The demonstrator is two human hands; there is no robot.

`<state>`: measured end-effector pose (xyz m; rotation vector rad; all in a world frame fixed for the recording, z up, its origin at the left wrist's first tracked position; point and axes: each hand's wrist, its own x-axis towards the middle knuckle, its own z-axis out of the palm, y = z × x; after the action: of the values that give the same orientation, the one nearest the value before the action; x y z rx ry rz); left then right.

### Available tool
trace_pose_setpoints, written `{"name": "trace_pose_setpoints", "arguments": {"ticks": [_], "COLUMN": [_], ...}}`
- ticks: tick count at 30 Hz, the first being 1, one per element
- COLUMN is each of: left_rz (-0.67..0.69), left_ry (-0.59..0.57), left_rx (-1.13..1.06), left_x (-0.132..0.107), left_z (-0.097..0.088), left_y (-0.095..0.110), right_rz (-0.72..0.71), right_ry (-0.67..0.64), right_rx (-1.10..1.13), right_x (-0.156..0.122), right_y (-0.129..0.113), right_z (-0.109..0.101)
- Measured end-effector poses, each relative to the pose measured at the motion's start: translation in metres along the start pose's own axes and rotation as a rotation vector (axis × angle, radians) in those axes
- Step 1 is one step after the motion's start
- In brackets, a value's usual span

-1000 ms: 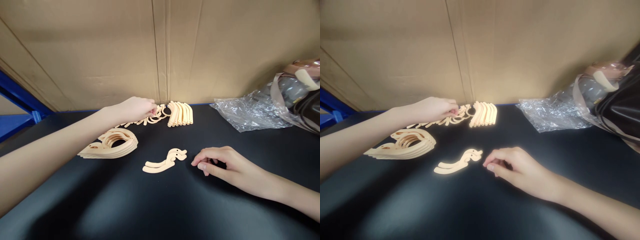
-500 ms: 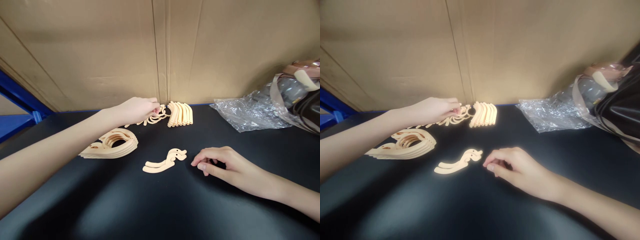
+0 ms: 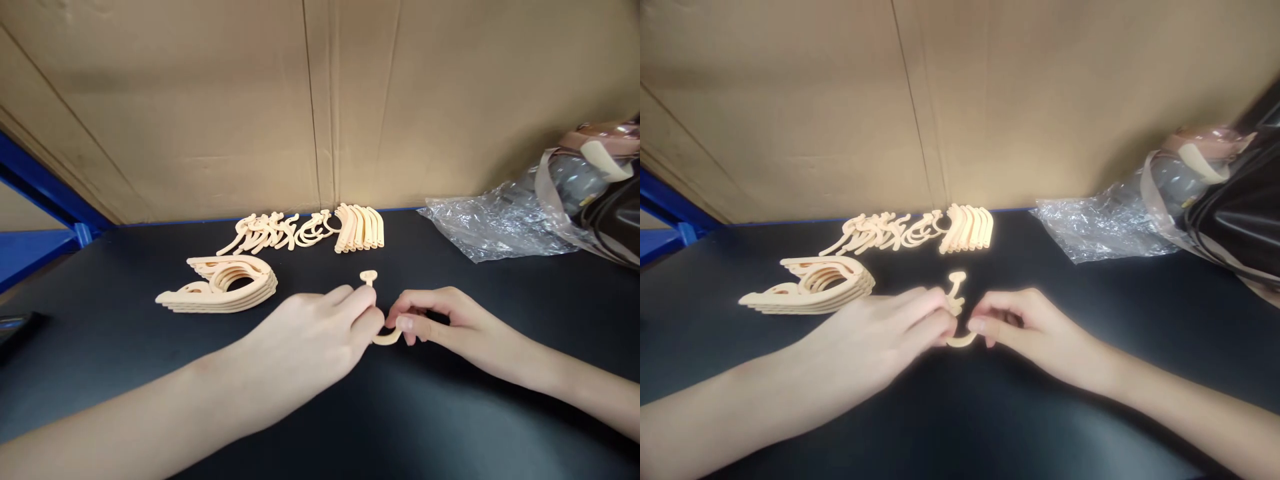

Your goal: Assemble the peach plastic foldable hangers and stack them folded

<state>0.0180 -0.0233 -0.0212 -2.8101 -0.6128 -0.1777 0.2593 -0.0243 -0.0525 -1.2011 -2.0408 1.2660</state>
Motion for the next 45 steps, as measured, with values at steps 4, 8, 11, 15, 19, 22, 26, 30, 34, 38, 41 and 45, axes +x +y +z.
{"name": "trace_pose_setpoints", "arguments": {"ticks": [4, 8, 11, 15, 19, 22, 26, 30, 34, 38, 41, 45], "left_rz": [0.037, 0.109, 0.145, 0.153, 0.131, 0.116, 0.112, 0.093, 0.100, 0.124, 0.163, 0.189], "left_ry": [0.046, 0.085, 0.063, 0.015, -0.005, -0.041, -0.110, -0.078, -0.009, 0.030, 0.072, 0.111], "left_rx": [0.007, 0.004, -0.054, -0.105, -0.148, -0.181, -0.217, -0.260, -0.291, -0.215, -0.159, -0.165], "left_x": [-0.003, -0.008, -0.011, -0.015, -0.017, -0.019, -0.024, -0.032, -0.041, -0.047, -0.049, -0.049], "left_z": [0.005, 0.007, 0.007, 0.007, 0.007, 0.004, -0.001, 0.003, 0.011, 0.012, 0.013, 0.016], "left_y": [0.013, 0.025, 0.031, 0.034, 0.031, 0.029, 0.024, 0.018, 0.013, 0.009, 0.006, 0.006], "right_rz": [-0.023, -0.138, -0.195, -0.243, -0.216, -0.181, -0.180, -0.138, -0.164, -0.190, -0.214, -0.235], "right_ry": [-0.077, -0.214, -0.301, -0.309, -0.313, -0.276, -0.109, 0.080, 0.262, 0.255, 0.220, 0.248], "right_rx": [0.017, -0.041, -0.096, -0.123, -0.142, -0.166, -0.207, -0.342, -0.748, -1.072, -1.051, -1.042], "right_x": [-0.001, -0.003, -0.006, -0.009, -0.009, -0.007, -0.003, 0.003, 0.020, 0.057, 0.087, 0.111], "right_y": [-0.003, -0.007, -0.008, -0.006, -0.008, -0.010, -0.012, -0.012, -0.009, 0.005, 0.019, 0.030], "right_z": [0.001, 0.001, 0.003, 0.004, 0.002, -0.002, -0.009, -0.021, -0.041, -0.064, -0.077, -0.083]}}
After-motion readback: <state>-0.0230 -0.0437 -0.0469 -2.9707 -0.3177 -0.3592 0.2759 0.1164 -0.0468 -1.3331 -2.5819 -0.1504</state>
